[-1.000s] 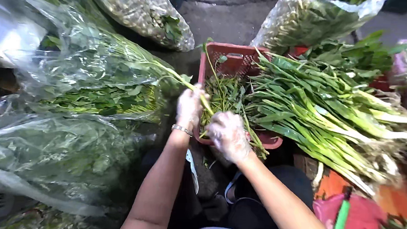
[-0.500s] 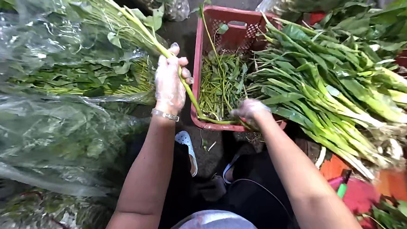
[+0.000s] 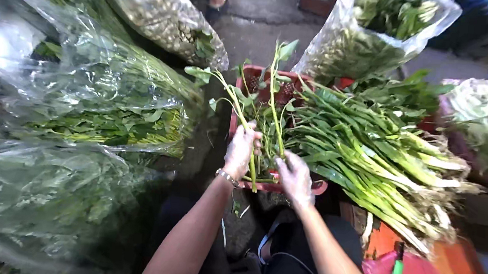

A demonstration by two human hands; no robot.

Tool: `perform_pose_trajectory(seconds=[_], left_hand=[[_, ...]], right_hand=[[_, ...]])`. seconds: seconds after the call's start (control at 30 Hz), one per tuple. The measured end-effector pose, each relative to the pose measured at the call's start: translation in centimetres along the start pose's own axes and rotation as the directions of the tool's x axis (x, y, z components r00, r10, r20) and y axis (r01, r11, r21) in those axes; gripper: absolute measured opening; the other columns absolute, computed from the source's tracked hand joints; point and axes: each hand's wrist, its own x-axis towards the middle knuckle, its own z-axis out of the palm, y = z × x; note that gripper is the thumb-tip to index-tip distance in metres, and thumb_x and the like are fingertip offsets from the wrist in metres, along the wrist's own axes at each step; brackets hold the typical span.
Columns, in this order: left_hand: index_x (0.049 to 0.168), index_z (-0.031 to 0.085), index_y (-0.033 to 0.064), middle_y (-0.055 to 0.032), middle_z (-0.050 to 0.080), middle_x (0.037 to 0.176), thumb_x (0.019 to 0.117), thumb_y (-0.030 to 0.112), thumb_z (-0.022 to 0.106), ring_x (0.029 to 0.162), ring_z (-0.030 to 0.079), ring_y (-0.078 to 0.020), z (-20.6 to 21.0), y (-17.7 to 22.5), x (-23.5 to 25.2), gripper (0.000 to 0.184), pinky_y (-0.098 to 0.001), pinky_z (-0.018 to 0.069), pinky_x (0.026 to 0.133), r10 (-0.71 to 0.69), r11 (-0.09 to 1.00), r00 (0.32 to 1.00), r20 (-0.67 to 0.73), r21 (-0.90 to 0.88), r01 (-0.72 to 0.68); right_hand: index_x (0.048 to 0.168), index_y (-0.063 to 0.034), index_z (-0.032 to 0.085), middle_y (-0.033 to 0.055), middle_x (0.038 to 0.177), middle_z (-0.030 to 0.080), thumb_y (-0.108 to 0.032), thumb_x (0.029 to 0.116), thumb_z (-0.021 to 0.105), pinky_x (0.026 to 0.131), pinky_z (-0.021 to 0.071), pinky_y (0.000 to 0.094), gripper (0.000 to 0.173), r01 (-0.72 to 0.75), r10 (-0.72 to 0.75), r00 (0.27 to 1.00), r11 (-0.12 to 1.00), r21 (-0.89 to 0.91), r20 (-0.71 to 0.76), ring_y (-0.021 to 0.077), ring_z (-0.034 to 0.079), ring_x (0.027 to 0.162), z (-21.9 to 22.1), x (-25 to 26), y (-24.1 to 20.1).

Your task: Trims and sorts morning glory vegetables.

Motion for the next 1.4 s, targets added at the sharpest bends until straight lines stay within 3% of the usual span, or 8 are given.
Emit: perform_pose_trajectory(seconds=[0.2, 0.4, 0.63, 0.7, 0.8, 0.93, 1.1, 1.4], left_hand=[[0.144, 0.049, 0.0107, -0.0065, 0.069, 0.108, 0.1124, 0.028, 0.035, 0.082, 0.063, -0.0127, 2.4, -0.4, -1.3, 0.039, -0.0293, 0.0516, 0.071, 0.099, 0.994, 0.995, 0.025, 0.043, -0.100], [0.137, 0.053, 0.0075, -0.0078, 0.064, 0.103, 0.1085, 0.025, 0.050, 0.089, 0.062, -0.0166, 2.0, -0.2, -0.7, 0.034, -0.0373, 0.0525, 0.082, 0.138, 0.975, 0.990, 0.032, 0.172, -0.142], [0.128, 0.058, 0.0025, -0.0019, 0.065, 0.093, 0.1077, 0.015, 0.047, 0.081, 0.062, -0.0076, 1.1, 0.3, -0.4, 0.026, -0.0244, 0.0531, 0.076, 0.258, 0.962, 0.966, -0.011, 0.099, -0.256], [0.125, 0.058, 0.0021, -0.0022, 0.063, 0.093, 0.1074, 0.014, 0.045, 0.080, 0.061, -0.0072, 1.1, 0.3, -0.4, 0.024, -0.0236, 0.0528, 0.076, 0.272, 0.955, 0.962, -0.032, 0.127, -0.266], [0.123, 0.059, 0.0004, -0.0021, 0.063, 0.089, 0.1075, 0.012, 0.044, 0.078, 0.061, -0.0072, 1.2, 0.6, -0.4, 0.025, -0.0241, 0.0529, 0.075, 0.275, 0.955, 0.959, -0.061, 0.128, -0.266], [0.119, 0.060, 0.0002, 0.0002, 0.062, 0.085, 0.1079, 0.011, 0.042, 0.074, 0.060, -0.0058, 1.3, 0.9, -0.4, 0.024, -0.0213, 0.0524, 0.071, 0.259, 0.963, 0.964, -0.059, 0.093, -0.253], [0.113, 0.061, 0.0007, 0.0016, 0.060, 0.078, 0.1088, 0.010, 0.042, 0.066, 0.058, -0.0039, 1.4, 1.0, -0.3, 0.022, -0.0174, 0.0502, 0.063, 0.207, 0.978, 0.977, -0.053, 0.020, -0.206], [0.112, 0.061, 0.0011, 0.0018, 0.058, 0.076, 0.1091, 0.011, 0.041, 0.063, 0.056, -0.0045, 1.7, 1.1, -0.2, 0.023, -0.0176, 0.0496, 0.061, 0.215, 0.975, 0.974, -0.073, -0.043, -0.218]], right_hand=[[0.117, -0.0003, 0.075, 0.0147, 0.108, 0.074, -0.015, 0.0972, 0.060, 0.094, 0.0556, 0.0353, 0.029, 0.214, -0.195, 0.970, 0.969, 0.124, -0.144, 0.0203, 0.071, 0.101, 3.0, -1.4, -0.4], [0.119, -0.0009, 0.074, 0.0208, 0.112, 0.071, -0.025, 0.0988, 0.063, 0.089, 0.0576, 0.0498, 0.034, 0.309, -0.313, 0.948, 0.948, -0.074, -0.061, 0.0329, 0.070, 0.100, 1.1, -0.5, -0.7], [0.109, -0.0014, 0.076, 0.0195, 0.117, 0.070, -0.001, 0.0938, 0.062, 0.087, 0.0595, 0.0407, 0.021, 0.632, -0.651, 0.668, 0.752, -0.187, -0.361, 0.0291, 0.070, 0.106, -1.6, 8.0, -5.8], [0.109, -0.0025, 0.076, 0.0178, 0.119, 0.071, -0.003, 0.0949, 0.060, 0.089, 0.0597, 0.0419, 0.021, 0.640, -0.671, 0.674, 0.739, -0.209, -0.310, 0.0288, 0.071, 0.108, -1.3, 9.4, -6.4], [0.114, -0.0041, 0.076, 0.0133, 0.096, 0.077, -0.013, 0.0976, 0.061, 0.078, 0.0569, 0.0520, 0.024, 0.521, -0.560, 0.803, 0.826, -0.217, -0.203, 0.0304, 0.074, 0.087, -0.2, 9.6, -6.3], [0.126, -0.0085, 0.071, 0.0097, 0.063, 0.067, -0.015, 0.0955, 0.063, 0.055, 0.0496, 0.0492, 0.033, 0.484, -0.580, 0.770, 0.803, -0.348, -0.266, 0.0299, 0.064, 0.053, 0.6, 10.1, -6.0], [0.114, -0.0152, 0.077, 0.0156, 0.090, 0.070, -0.014, 0.0904, 0.070, 0.052, 0.0470, 0.0475, 0.024, 0.544, -0.720, 0.626, 0.678, -0.494, -0.299, 0.0320, 0.063, 0.059, 0.4, 11.4, -6.0], [0.097, -0.0073, 0.073, 0.0155, 0.125, 0.071, -0.019, 0.0899, 0.071, 0.062, 0.0527, 0.0462, 0.013, 0.617, -0.739, 0.587, 0.673, -0.407, -0.331, 0.0299, 0.072, 0.082, 1.4, 12.7, -4.7]])
